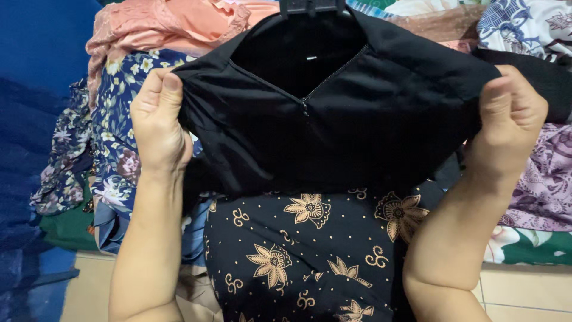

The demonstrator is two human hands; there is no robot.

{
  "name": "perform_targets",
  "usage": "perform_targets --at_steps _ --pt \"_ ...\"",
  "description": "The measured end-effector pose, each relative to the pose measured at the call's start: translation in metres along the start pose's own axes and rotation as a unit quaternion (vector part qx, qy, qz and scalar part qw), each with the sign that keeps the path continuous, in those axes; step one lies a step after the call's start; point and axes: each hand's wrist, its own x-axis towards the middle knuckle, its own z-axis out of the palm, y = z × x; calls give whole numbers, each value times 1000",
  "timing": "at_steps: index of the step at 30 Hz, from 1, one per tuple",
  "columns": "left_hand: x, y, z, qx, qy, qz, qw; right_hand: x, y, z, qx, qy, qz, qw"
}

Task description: The person hangs a black garment on a hanger inside a wardrobe. They then take a pink hanger, place a gray patterned top on it, and hang it in the wardrobe. Finally, they take a black hanger, place a black top on it, and hang it in the wardrobe.

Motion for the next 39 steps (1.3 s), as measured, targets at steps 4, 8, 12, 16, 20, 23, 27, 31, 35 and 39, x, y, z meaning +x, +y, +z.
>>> perform_targets --at_steps 4,8,12,16,20,23,27,31,35,39 --pt "-2 0 10 13 9 6 1000 4 12 1 38 51 16 998" --pt "-7 10 18 219 -26 35 975 10 31 -13 193 76 61 976" --pt "-14 17 27 269 -74 -18 960 15 59 -33 247 53 64 965" --pt "-5 12 34 22 -131 -167 977 16 69 -40 203 1 22 979" --pt "2 22 46 256 -150 11 955 13 70 -38 229 18 23 973" --pt "-2 34 56 268 -194 61 942 21 86 -45 240 42 18 970" --pt "-6 37 66 363 -198 101 905 19 89 -42 270 76 15 960" --pt "-1 32 68 382 -180 80 903 18 72 -31 208 59 -11 976" --pt "-1 23 64 454 -178 205 849 8 69 -22 210 111 -18 971" --pt "1 12 55 506 -112 204 831 10 48 -2 158 77 -40 984"
